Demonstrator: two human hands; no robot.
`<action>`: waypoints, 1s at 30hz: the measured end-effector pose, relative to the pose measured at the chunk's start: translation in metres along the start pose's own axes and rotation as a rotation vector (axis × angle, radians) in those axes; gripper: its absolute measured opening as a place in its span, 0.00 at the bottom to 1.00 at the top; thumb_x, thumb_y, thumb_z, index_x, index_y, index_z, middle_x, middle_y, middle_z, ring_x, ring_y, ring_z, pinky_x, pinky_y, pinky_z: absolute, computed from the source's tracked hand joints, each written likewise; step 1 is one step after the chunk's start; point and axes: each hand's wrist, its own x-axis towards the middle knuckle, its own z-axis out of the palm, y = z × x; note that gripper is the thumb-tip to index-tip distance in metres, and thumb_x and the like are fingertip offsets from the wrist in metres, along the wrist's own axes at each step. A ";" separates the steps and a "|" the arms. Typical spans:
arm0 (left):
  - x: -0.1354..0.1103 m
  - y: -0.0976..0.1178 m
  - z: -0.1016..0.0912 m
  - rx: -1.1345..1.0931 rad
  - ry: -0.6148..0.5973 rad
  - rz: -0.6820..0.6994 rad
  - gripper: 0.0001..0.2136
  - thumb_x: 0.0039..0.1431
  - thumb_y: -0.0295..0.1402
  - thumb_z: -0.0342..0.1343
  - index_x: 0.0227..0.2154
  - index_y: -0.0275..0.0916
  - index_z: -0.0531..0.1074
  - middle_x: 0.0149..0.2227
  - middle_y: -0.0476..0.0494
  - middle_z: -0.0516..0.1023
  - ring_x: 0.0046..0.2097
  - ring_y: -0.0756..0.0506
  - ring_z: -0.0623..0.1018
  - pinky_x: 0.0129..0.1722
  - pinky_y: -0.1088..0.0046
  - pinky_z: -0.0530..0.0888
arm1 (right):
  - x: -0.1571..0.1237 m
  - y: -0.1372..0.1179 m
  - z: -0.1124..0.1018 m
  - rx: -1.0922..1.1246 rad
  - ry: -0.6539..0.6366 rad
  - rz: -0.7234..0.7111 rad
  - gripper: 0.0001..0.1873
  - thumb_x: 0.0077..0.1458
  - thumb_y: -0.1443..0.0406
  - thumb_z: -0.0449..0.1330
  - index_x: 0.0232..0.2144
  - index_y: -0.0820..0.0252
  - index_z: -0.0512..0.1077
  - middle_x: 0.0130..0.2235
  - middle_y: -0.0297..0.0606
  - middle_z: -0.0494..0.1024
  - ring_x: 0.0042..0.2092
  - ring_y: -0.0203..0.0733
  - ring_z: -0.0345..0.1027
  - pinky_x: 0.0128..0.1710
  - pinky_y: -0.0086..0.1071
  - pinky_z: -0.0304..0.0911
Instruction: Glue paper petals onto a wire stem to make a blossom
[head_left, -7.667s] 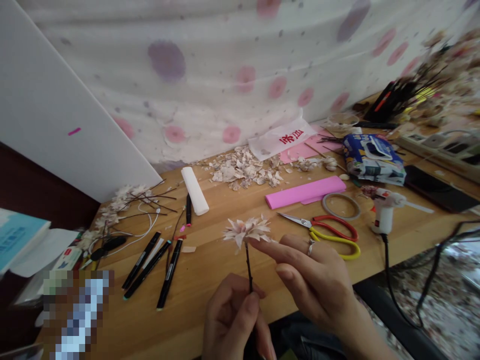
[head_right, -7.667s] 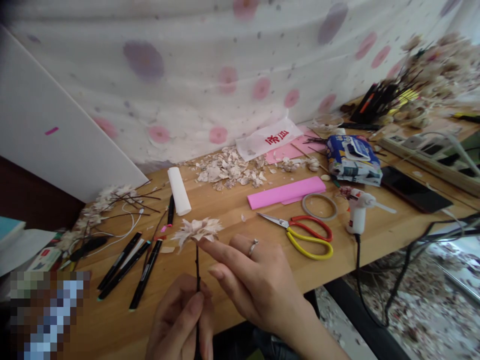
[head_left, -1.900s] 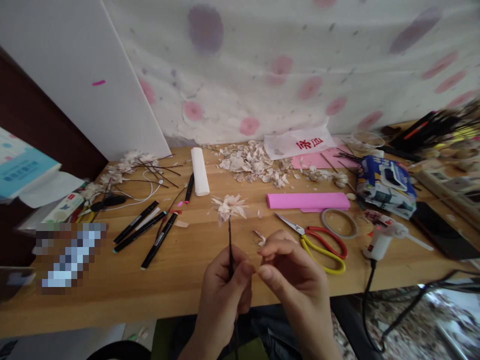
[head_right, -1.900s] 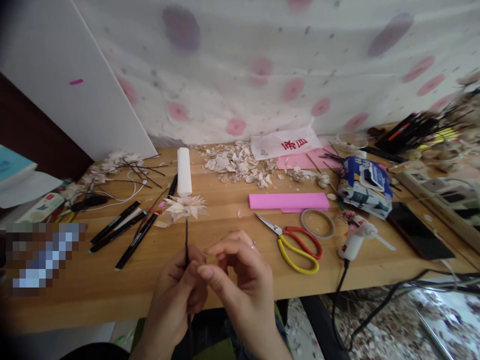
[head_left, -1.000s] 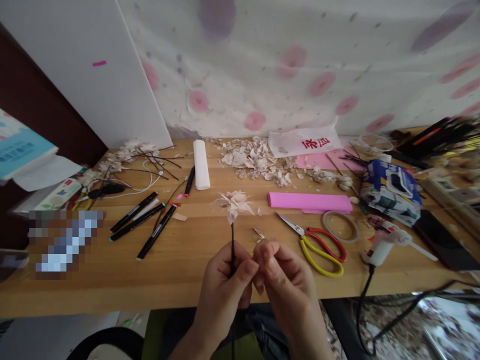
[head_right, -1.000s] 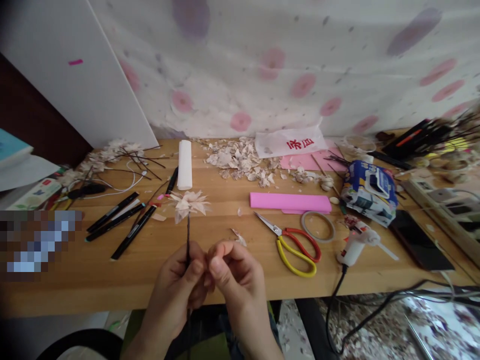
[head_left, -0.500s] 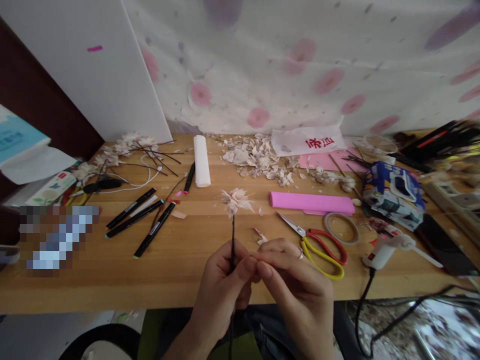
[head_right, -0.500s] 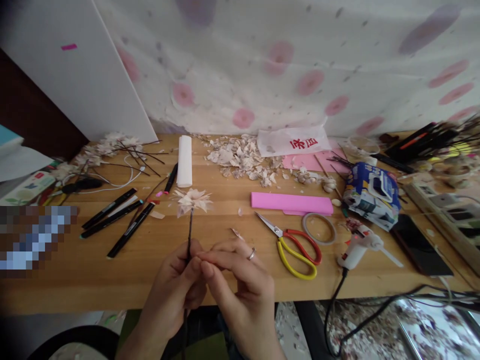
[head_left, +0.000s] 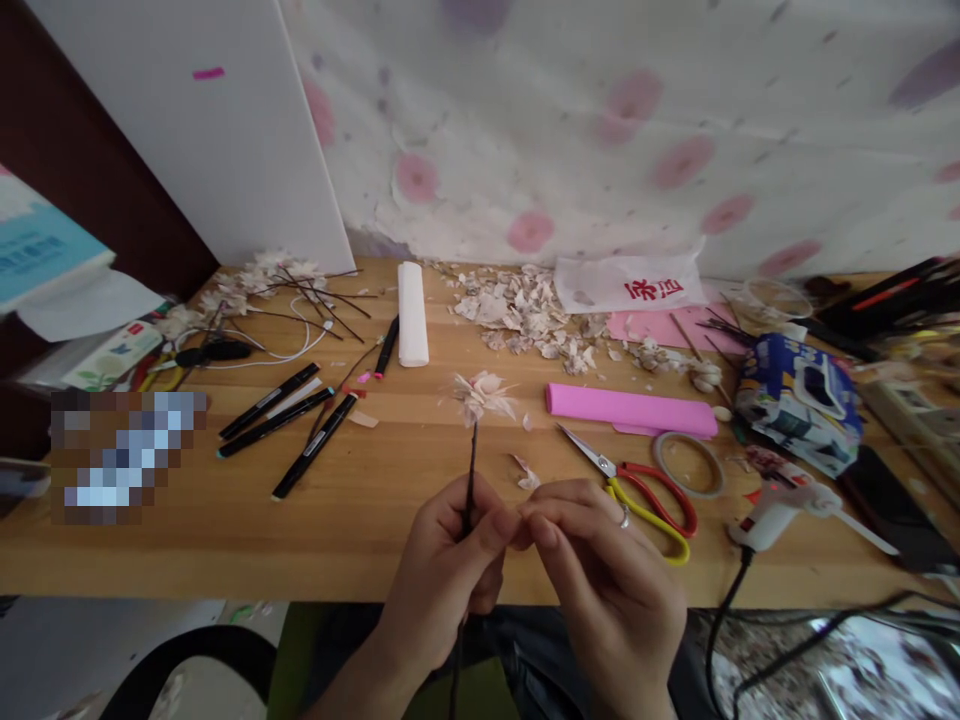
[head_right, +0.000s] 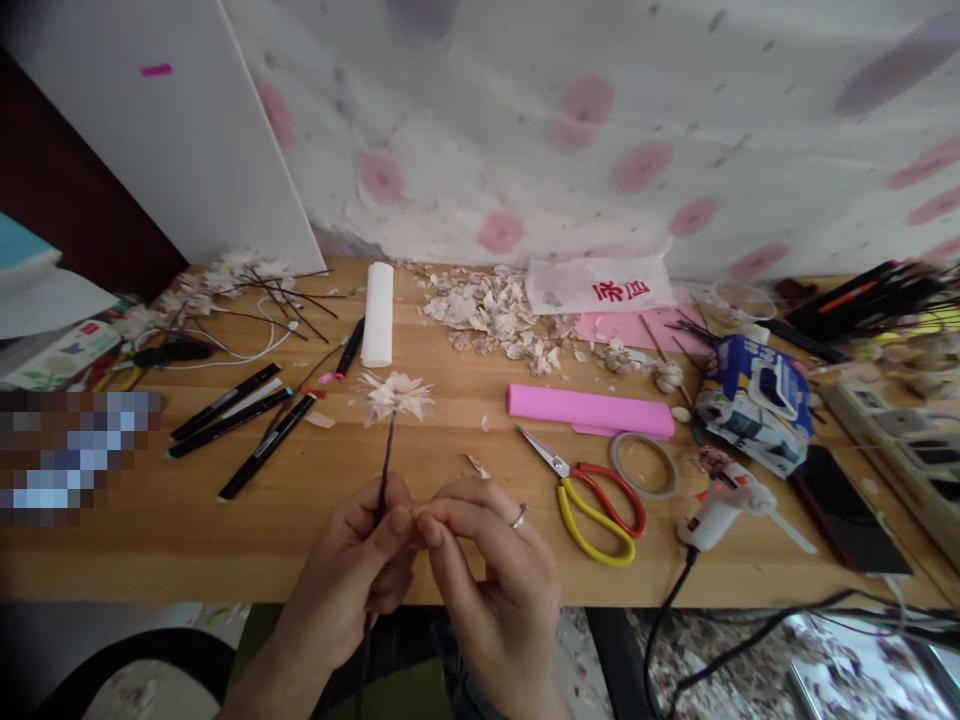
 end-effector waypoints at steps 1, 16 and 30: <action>0.000 0.000 0.000 0.005 0.009 0.005 0.24 0.50 0.52 0.70 0.23 0.40 0.64 0.13 0.64 0.56 0.14 0.60 0.48 0.11 0.86 0.49 | 0.000 0.000 0.000 0.011 -0.008 0.008 0.10 0.62 0.75 0.61 0.35 0.55 0.78 0.32 0.30 0.78 0.35 0.32 0.74 0.37 0.22 0.70; 0.001 -0.003 0.003 0.038 0.049 0.036 0.23 0.51 0.49 0.71 0.23 0.40 0.66 0.14 0.63 0.57 0.14 0.60 0.51 0.12 0.85 0.50 | -0.002 0.006 -0.006 -0.048 -0.050 -0.032 0.13 0.62 0.77 0.60 0.40 0.55 0.78 0.37 0.32 0.79 0.39 0.34 0.76 0.40 0.24 0.70; -0.004 -0.002 0.004 0.307 0.249 0.275 0.17 0.55 0.45 0.69 0.22 0.39 0.74 0.17 0.57 0.63 0.18 0.56 0.54 0.16 0.79 0.52 | 0.003 0.004 -0.009 0.090 -0.055 0.088 0.11 0.60 0.75 0.65 0.38 0.53 0.80 0.34 0.31 0.80 0.36 0.34 0.76 0.35 0.23 0.72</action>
